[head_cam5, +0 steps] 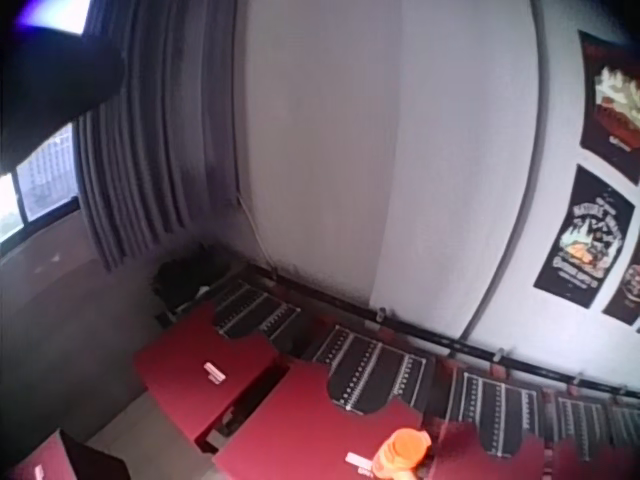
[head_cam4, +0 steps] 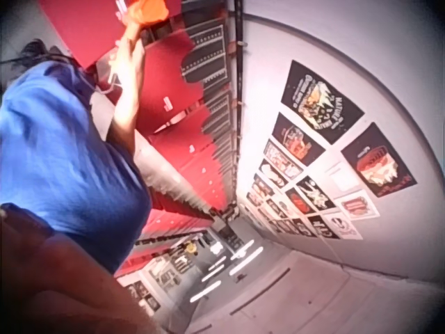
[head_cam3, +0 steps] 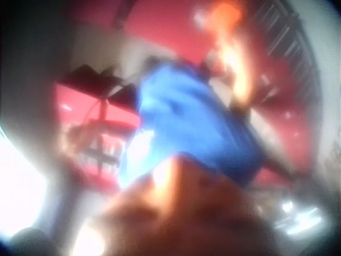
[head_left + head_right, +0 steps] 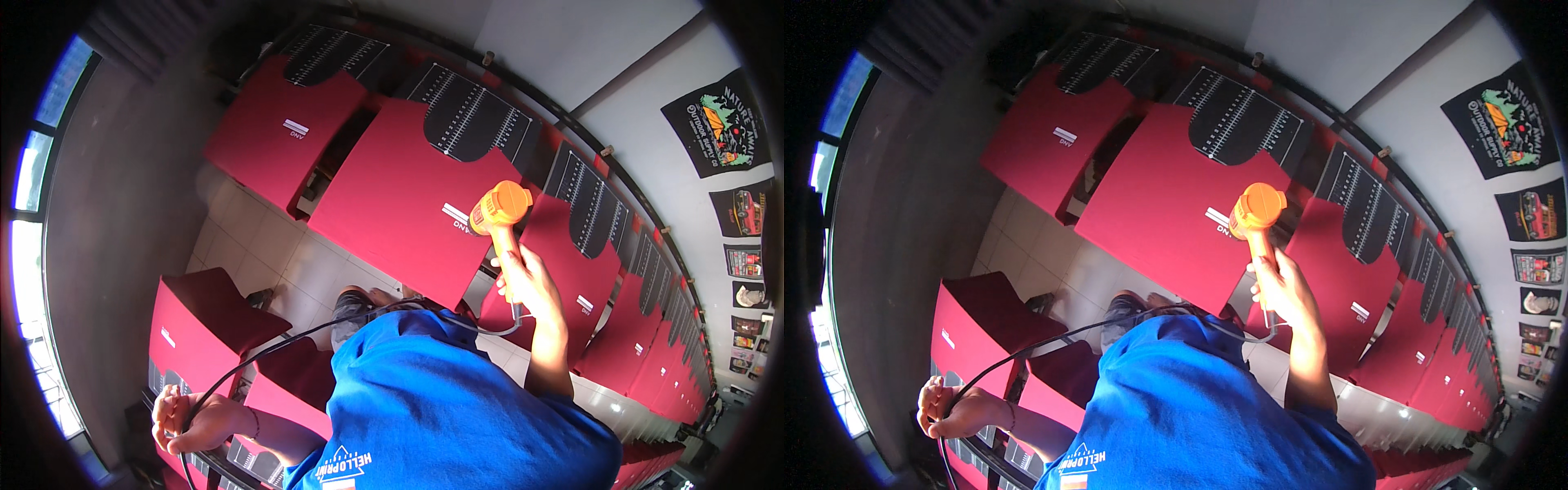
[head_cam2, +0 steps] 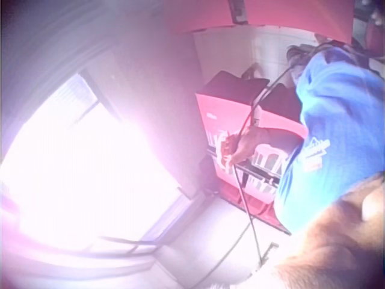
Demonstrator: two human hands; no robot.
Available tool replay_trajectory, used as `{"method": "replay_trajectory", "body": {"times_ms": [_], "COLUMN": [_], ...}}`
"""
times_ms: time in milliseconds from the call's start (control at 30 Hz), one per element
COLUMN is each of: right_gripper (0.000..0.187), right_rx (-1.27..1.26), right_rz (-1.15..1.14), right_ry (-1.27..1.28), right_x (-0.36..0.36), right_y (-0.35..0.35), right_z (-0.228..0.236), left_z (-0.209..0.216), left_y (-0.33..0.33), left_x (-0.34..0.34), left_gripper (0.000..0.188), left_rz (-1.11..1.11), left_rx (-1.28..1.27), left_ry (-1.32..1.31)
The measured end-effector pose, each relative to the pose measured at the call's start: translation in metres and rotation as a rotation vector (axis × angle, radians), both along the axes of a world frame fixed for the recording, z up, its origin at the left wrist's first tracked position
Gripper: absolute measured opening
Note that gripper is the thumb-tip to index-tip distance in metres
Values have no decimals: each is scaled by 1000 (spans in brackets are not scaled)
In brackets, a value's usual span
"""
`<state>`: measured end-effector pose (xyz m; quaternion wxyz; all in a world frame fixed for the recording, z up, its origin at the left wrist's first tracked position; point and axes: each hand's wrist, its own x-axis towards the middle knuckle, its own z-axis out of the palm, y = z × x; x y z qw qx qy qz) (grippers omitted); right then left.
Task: The person uses a heat gun to dry printed ink on maroon fabric panels mounted on printing boards, moving systematically down the row and occasionally adjusting the fabric by hand.
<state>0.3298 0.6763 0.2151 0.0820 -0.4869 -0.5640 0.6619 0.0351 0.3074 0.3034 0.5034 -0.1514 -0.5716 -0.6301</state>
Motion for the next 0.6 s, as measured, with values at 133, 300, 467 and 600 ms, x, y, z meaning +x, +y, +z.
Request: {"method": "replay_trajectory", "body": {"times_ms": [133,300,467,600], "right_gripper": [37,40,45,43], "right_rx": [-24,-57,-242,-115], "right_rz": [-42,-30,281,245], "right_ry": [-54,19,130,264], "right_x": [-9,-79,-233,-373], "right_y": [2,-11,-29,-41], "right_z": [3,-7,3,2], "left_z": [5,20,24,47], "left_y": [0,-21,-86,-91], "left_x": [-40,-102,-200,-263], "left_gripper": [55,52,61,58], "left_rz": [38,52,32,152], "left_rx": [14,-12,10,38], "left_ry": [74,34,130,50]}}
